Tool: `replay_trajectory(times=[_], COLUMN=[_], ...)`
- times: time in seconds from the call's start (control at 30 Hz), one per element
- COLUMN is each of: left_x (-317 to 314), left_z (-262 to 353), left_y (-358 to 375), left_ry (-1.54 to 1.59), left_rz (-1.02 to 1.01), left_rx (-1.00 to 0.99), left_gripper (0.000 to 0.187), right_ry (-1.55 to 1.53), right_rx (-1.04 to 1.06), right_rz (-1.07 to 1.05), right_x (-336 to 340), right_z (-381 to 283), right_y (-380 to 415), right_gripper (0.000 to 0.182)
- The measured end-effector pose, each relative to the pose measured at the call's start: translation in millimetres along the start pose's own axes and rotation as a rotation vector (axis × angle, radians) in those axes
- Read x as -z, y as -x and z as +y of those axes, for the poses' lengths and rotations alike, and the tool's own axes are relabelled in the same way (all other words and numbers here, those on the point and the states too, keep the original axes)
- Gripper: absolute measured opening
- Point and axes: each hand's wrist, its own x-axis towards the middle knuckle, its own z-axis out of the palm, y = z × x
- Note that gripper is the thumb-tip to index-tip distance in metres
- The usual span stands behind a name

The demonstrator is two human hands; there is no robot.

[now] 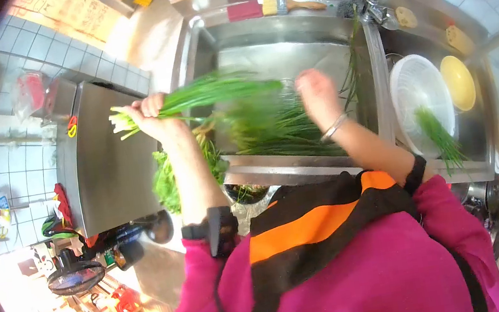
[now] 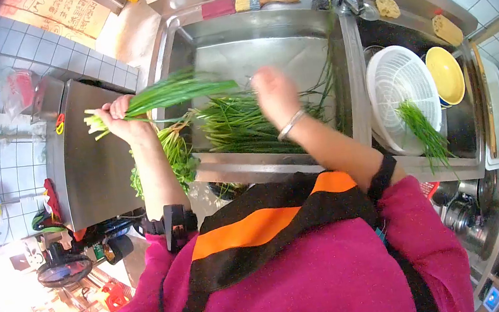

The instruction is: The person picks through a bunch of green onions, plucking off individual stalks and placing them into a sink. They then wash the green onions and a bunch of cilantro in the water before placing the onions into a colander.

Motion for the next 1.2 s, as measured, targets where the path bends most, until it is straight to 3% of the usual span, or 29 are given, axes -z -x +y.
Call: replay_trajectory(times=[0.03, 0.07, 0.1, 0.17, 0.27, 0.3, 0.37, 0.5, 0.57, 0.6, 0.7, 0.83, 1.0, 1.2], left_x=[4, 1, -4, -5, -7, -9, -13, -16, -20, -20, -21, -23, -24, -27], left_z=[11, 20, 26, 29, 20, 12, -2, -21, -28, -30, -37, -42, -50, -58], left_y=[-7, -6, -7, -11, -5, -3, 3, 9, 12, 12, 15, 19, 24, 30], left_ry=[-0.083, -0.051, -0.016, -0.041, -0.014, 0.027, 0.018, 0.152, 0.131, 0.121, 0.082, 0.032, 0.03, 0.017], left_rz=[0.014, 0.008, -0.009, -0.041, -0.05, -0.038, -0.033, -0.085, -0.091, -0.123, -0.133, -0.108, -0.141, -0.129], left_rx=[-0.131, -0.103, -0.077, -0.038, 0.058, 0.101, 0.13, 0.279, 0.273, 0.281, 0.3, 0.285, 0.32, 0.335], left_gripper=[0.031, 0.031, 0.032, 0.034, 0.036, 0.035, 0.032, 0.03, 0.029, 0.029, 0.028, 0.028, 0.028, 0.027], right_ry=[-0.037, -0.389, -0.68, -0.719, -0.626, -0.623, -0.387, -0.116, -0.154, 0.003, 0.013, -0.064, -0.035, -0.177], right_rx=[-0.478, -0.509, -0.711, -0.764, -0.605, -0.603, -0.307, -0.119, 0.31, 0.228, 0.288, 0.281, 0.106, 0.164], right_rz=[-0.148, 0.034, -0.004, -0.124, -0.591, -0.585, -0.84, -0.978, -0.902, -0.917, -0.852, -0.838, -0.725, -0.592], right_x=[15, 25, 41, 50, 54, 53, 50, 36, 20, 22, 10, 4, 1, -10], right_z=[13, 32, 14, -3, -34, -41, -50, -68, -60, -71, -64, -62, -75, -68], right_y=[-15, -19, -24, -34, -49, -55, -63, -68, -63, -61, -57, -51, -43, -39], right_gripper=[0.022, 0.022, 0.02, 0.019, 0.019, 0.019, 0.02, 0.021, 0.019, 0.019, 0.015, 0.015, 0.012, 0.013])
